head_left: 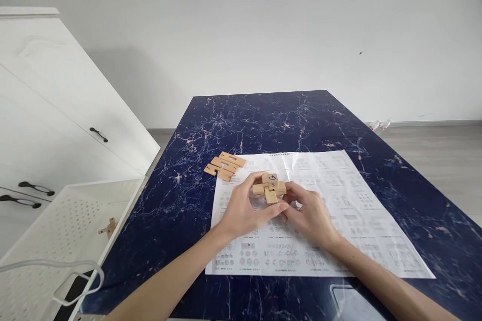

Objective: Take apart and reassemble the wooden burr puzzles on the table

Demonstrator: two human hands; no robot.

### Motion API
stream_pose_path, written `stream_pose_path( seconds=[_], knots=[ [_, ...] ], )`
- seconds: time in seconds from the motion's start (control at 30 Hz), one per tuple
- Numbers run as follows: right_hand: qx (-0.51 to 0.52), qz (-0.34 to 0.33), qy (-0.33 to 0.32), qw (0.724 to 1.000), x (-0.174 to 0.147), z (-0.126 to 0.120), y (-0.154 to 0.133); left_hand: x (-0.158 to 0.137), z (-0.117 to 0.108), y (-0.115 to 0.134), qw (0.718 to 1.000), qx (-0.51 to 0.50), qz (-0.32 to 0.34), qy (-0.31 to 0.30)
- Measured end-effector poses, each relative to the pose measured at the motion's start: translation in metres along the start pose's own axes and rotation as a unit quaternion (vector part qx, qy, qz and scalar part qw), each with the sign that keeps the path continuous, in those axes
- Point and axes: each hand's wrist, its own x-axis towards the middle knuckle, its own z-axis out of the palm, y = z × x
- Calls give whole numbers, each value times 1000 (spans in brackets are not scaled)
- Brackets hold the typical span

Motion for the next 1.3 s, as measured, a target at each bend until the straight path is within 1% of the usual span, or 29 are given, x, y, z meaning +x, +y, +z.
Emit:
stream_pose_path(
  seconds=[0.07, 0.17, 0.3, 0.53, 0.6, 0.7, 0.8, 0.9, 0.93, 1.0, 1.07, 1.1, 1.2, 1.3],
  knots=[
    [-1, 0, -1, 1000, 0, 0, 0, 0, 1, 1, 1000, -6, -5, 4],
    [3, 6, -3, 1000, 0, 0, 1, 1, -1, 3, 999, -24, -35, -4],
    [10, 25, 4, 1000, -1, 0, 1, 4, -7, 3, 996, -54, -66, -30],
    [60, 26, -5, 998, 0, -3, 5, 3, -8, 3, 989, -92, -85, -83],
    [72, 15, -7, 997, 3, -5, 5, 4, -7, 3, 986, -108, -90, -94],
    [44, -25, 3, 999, 7, -6, 5, 6, -9, 3, 981, -123, -93, -120],
    [13, -67, 17, 998, 9, -7, 7, 7, -12, 2, 979, -105, -100, -144],
    [29, -121, 45, 991, 11, -10, 10, 8, -15, 2, 975, -91, -103, -172],
    [34, -139, 41, 989, 11, -11, 11, 8, -16, 3, 973, -91, -106, -184],
    [34, -165, 2, 986, 13, -14, 13, 8, -17, 3, 967, -98, -117, -202],
    [28, -161, -42, 986, 13, -16, 14, 8, -18, 3, 961, -106, -129, -218],
    [26, -151, -50, 987, 13, -16, 15, 8, -18, 2, 959, -110, -132, -225],
    [26, -123, -22, 992, 10, -13, 15, 8, -18, 1, 954, -115, -136, -239],
    [23, -119, 14, 993, 7, -7, 13, 9, -18, 0, 953, -119, -149, -234]
  ],
)
